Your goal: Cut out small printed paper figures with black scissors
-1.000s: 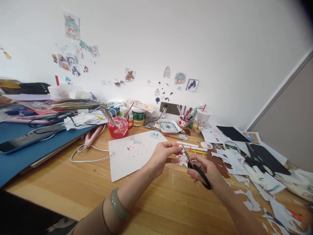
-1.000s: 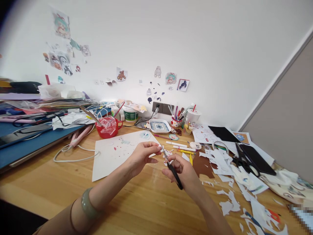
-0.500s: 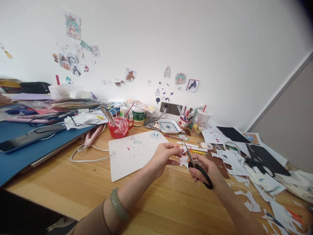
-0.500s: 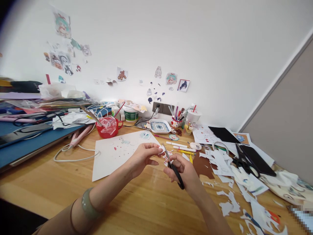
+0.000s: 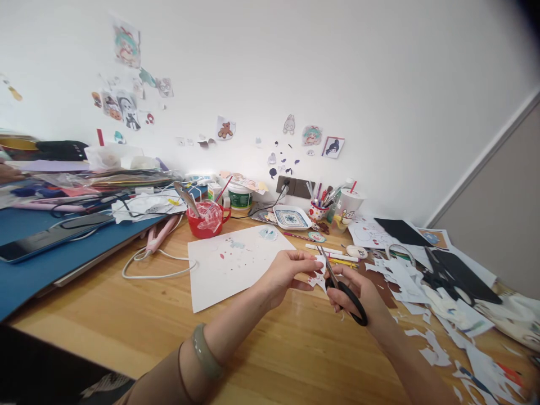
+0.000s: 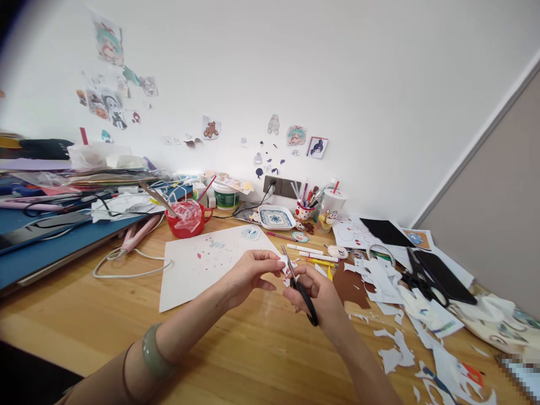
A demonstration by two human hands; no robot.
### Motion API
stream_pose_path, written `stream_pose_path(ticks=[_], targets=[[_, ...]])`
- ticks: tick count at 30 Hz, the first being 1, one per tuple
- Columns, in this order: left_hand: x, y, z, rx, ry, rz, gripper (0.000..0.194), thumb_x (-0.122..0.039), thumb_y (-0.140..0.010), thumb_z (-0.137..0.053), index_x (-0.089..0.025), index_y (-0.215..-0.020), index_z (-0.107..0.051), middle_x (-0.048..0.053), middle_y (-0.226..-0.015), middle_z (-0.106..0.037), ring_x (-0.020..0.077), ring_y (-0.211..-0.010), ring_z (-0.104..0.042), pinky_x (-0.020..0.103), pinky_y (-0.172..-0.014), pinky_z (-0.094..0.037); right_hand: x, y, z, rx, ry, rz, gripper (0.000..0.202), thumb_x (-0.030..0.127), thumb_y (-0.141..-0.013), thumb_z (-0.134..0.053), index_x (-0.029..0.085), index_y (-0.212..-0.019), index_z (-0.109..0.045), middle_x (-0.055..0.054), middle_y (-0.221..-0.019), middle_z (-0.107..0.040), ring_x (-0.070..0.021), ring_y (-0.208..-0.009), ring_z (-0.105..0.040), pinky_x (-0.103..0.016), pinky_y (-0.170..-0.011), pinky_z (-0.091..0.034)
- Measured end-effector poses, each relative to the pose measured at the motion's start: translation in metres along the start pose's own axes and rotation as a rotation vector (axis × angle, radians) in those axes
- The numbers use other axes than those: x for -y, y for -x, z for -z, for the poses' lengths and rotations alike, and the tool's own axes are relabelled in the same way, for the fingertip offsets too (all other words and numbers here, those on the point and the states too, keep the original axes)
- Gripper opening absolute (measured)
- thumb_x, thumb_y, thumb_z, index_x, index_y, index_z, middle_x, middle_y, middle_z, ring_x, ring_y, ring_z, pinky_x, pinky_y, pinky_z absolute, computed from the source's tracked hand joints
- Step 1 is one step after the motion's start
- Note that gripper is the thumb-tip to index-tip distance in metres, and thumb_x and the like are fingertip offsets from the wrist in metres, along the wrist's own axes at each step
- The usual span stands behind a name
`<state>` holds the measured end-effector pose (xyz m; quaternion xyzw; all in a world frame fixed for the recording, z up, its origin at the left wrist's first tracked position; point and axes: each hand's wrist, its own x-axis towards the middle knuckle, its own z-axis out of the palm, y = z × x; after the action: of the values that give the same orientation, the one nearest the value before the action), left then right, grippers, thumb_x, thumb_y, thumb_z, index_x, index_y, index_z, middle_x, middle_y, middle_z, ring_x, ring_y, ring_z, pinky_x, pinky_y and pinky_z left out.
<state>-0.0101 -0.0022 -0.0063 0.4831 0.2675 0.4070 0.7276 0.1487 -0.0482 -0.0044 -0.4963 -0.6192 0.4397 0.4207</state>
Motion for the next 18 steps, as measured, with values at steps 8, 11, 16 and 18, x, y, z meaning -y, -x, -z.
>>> stream_pose_path(ticks=[8,11,16,18], targets=[[0.0002,-0.0015,0.0006,-0.008,0.016,0.013,0.029,-0.036,-0.054,-0.070,-0.014,-0.070,-0.061,0.004,-0.073,-0.056,0.0106,-0.065,-0.048,0.022,-0.054,-0.043,0.0035,0.0010,-0.0012,-0.017,0.009,-0.028,0.026,0.030,-0.063,-0.067,0.022,-0.078,-0.048,0.007,-0.056,-0.046,-0.0089,-0.049,-0.044,-0.020,-0.046,-0.042],[0.0011,-0.0026,0.0018,-0.021,0.027,0.014,0.028,-0.034,-0.055,-0.070,-0.013,-0.071,-0.060,0.004,-0.072,-0.055,0.0101,-0.065,-0.048,0.021,-0.053,-0.043,0.0025,0.0009,-0.0005,-0.019,0.012,-0.027,0.025,0.028,-0.063,-0.067,0.022,-0.079,-0.048,0.008,-0.055,-0.046,-0.0083,-0.048,-0.044,-0.019,-0.046,-0.041],[0.0005,-0.0027,0.0022,-0.039,0.041,0.005,0.027,-0.034,-0.054,-0.071,-0.013,-0.067,-0.059,0.002,-0.071,-0.053,0.0099,-0.065,-0.049,0.021,-0.053,-0.042,0.0060,0.0015,-0.0015,-0.051,0.048,-0.015,0.026,0.031,-0.062,-0.067,0.021,-0.078,-0.049,0.008,-0.053,-0.046,-0.0087,-0.046,-0.044,-0.020,-0.045,-0.041],[-0.0003,-0.0024,0.0017,-0.045,0.045,0.009,0.027,-0.034,-0.053,-0.071,-0.014,-0.066,-0.059,0.002,-0.071,-0.054,0.0100,-0.064,-0.049,0.021,-0.053,-0.042,0.0067,0.0018,-0.0018,-0.058,0.062,-0.013,0.026,0.033,-0.062,-0.067,0.021,-0.078,-0.050,0.008,-0.052,-0.045,-0.0090,-0.046,-0.043,-0.021,-0.044,-0.041]])
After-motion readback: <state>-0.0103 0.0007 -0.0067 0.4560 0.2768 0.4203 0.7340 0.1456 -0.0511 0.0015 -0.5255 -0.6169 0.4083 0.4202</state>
